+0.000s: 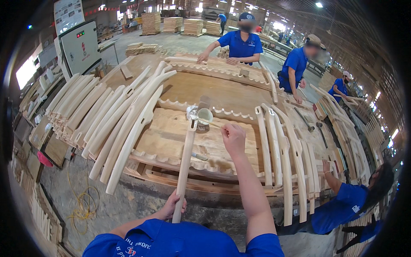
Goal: The person applies glue to the ends of wooden chair legs using a brush. They repeatedly dip the brush into a container, apply glue to the leg ends, and place the legs on a workbench. Other workers are visible in the background performing similar tasks.
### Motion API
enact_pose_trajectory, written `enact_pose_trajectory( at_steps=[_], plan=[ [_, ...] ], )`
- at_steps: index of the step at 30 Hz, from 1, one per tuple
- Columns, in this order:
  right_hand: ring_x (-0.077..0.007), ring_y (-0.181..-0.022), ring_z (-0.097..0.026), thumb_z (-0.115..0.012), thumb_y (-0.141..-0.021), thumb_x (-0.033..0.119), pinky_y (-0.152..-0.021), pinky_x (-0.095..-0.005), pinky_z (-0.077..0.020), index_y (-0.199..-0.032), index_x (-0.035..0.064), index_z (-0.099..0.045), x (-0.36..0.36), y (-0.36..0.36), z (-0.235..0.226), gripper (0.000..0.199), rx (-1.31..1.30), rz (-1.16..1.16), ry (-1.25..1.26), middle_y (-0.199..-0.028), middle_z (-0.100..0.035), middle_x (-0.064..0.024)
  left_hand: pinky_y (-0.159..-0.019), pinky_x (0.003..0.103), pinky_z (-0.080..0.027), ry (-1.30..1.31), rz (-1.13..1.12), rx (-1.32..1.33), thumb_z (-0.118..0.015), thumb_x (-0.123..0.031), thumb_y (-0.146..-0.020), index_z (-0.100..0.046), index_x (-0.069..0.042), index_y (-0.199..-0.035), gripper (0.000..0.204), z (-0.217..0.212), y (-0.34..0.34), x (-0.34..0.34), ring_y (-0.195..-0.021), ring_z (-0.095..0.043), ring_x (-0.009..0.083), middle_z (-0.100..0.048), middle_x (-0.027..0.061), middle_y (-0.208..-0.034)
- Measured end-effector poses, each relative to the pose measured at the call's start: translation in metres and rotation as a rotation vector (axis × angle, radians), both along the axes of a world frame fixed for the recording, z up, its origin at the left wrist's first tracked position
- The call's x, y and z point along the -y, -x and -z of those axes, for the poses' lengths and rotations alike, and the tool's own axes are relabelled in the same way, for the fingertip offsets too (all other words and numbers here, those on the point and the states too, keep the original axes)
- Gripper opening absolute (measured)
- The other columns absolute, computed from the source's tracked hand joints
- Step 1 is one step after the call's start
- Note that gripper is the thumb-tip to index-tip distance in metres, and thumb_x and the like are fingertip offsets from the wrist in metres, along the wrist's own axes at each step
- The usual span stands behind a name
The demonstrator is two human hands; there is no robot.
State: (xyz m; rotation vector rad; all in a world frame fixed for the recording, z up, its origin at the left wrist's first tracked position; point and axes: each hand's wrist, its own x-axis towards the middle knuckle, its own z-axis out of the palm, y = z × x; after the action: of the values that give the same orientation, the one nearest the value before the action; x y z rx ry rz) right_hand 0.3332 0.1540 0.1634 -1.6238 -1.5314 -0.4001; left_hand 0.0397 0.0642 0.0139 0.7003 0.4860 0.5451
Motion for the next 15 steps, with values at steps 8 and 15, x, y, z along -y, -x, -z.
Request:
enact_pose_trajectory(
  at_steps=[8, 15],
  plan=[
    [-0.0242, -0.067, -0.055, -0.063, -0.074, 0.01, -0.06, -0.036, -0.0402, -0.073, 0.0053, -0.057, 0.002, -0.01, -0.004, 0.008, 0.014, -0.109, 0.098, -0.066, -0.057, -0.0074, -0.044, 0.028, -0.045, 0.032, -0.012, 0.006, -0.039, -0.026, -0.09, -0.033, -0.014, -0.117, 0.03, -0.008, 0.001, 0.003, -0.048, -0.052, 0.0174, -0.052, 0.0096, -0.066],
    [-0.0248, -0.064, -0.054, -0.064, -0.072, 0.007, -0.06, -0.0359, -0.0395, -0.071, 0.0039, -0.056, 0.011, -0.009, -0.002, 0.009, 0.075, -0.148, 0.072, -0.065, -0.056, -0.0091, -0.044, 0.027, -0.045, 0.017, -0.015, 0.013, -0.04, -0.026, -0.09, -0.034, -0.014, -0.116, 0.029, -0.008, 0.0, 0.004, -0.048, -0.052, 0.0168, -0.052, 0.0092, -0.066]
  ],
)
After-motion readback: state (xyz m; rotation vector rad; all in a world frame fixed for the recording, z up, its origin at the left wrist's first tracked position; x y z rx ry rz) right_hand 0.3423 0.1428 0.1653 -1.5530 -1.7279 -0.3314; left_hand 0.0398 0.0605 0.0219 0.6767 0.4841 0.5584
